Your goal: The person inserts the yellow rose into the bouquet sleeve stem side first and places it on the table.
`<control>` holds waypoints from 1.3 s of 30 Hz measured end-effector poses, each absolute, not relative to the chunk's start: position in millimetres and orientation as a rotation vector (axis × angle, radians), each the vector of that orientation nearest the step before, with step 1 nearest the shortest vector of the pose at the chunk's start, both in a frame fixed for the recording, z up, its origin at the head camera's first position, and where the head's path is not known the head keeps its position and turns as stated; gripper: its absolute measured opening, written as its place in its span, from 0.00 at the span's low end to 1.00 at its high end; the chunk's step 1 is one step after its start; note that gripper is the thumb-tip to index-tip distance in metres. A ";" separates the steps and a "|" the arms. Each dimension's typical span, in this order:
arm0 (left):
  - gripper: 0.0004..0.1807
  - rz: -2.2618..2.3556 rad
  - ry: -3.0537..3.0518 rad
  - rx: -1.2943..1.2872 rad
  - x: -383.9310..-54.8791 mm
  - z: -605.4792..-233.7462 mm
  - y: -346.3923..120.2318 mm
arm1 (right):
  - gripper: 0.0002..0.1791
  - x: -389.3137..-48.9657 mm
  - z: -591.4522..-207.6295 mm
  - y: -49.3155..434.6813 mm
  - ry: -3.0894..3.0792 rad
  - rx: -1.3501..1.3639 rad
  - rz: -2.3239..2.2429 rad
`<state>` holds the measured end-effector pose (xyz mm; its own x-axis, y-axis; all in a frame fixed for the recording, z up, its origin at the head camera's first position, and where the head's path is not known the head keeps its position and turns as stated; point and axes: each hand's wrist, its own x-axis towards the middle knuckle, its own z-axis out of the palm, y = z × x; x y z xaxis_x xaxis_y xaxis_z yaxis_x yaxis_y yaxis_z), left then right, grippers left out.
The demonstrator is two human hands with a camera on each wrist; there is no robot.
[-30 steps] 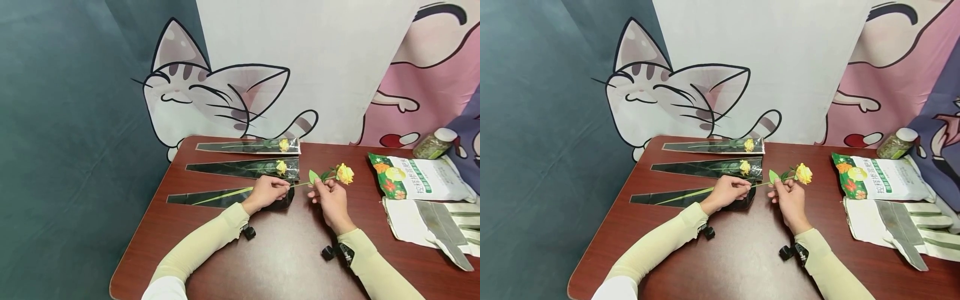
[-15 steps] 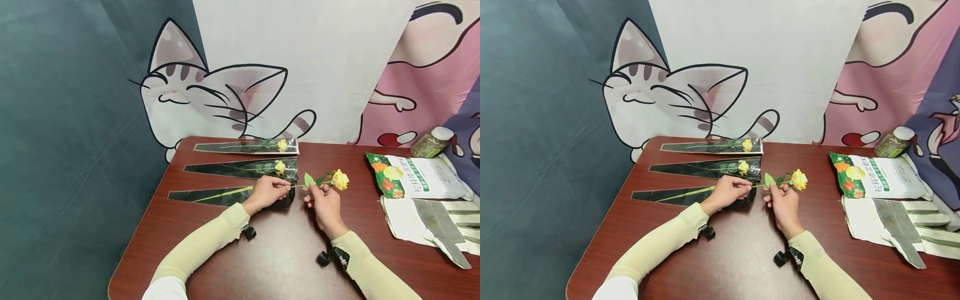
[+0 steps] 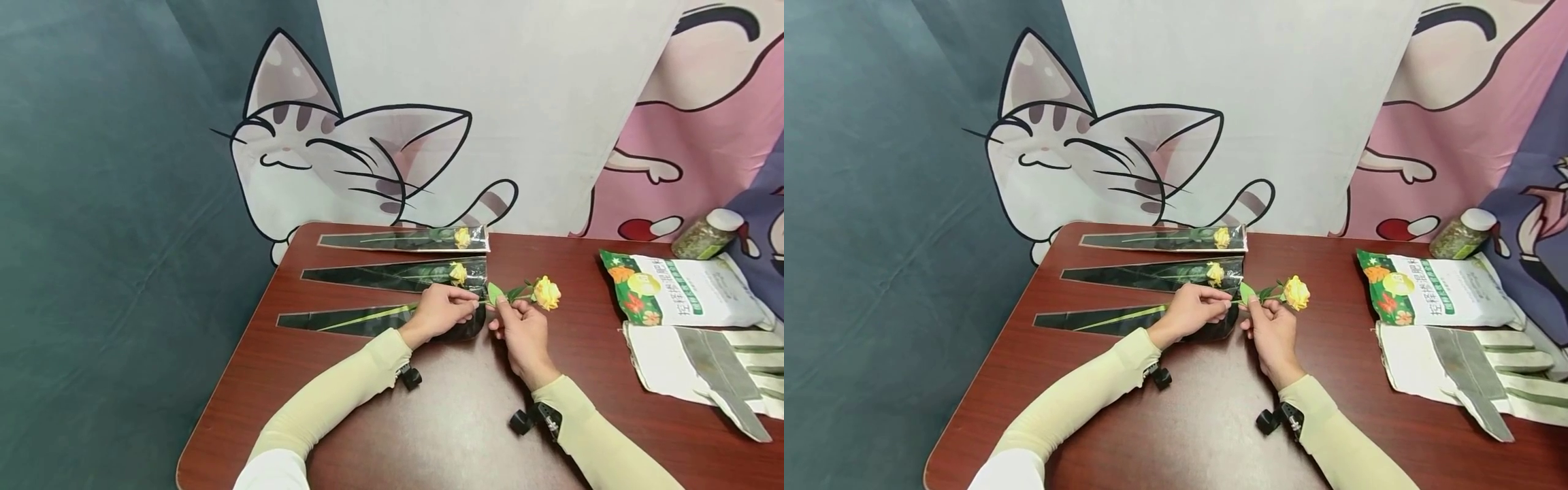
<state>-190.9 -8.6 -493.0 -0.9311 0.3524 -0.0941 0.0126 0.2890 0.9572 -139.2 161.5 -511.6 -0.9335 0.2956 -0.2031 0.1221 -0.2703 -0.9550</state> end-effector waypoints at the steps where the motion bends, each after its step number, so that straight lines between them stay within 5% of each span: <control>1: 0.11 1.689 2.274 0.331 -191.1 -492.4 -8.0 | 0.15 -139.5 -511.5 161.1 -1.829 -0.524 2.359; 13: 0.10 1.715 2.276 0.372 -192.5 -491.3 -2.8 | 0.12 -137.8 -512.0 155.4 -2.015 -0.514 2.258; 39: 0.10 1.705 2.278 0.345 -196.7 -492.2 -7.7 | 0.05 -135.6 -498.4 159.3 -1.389 -0.587 2.577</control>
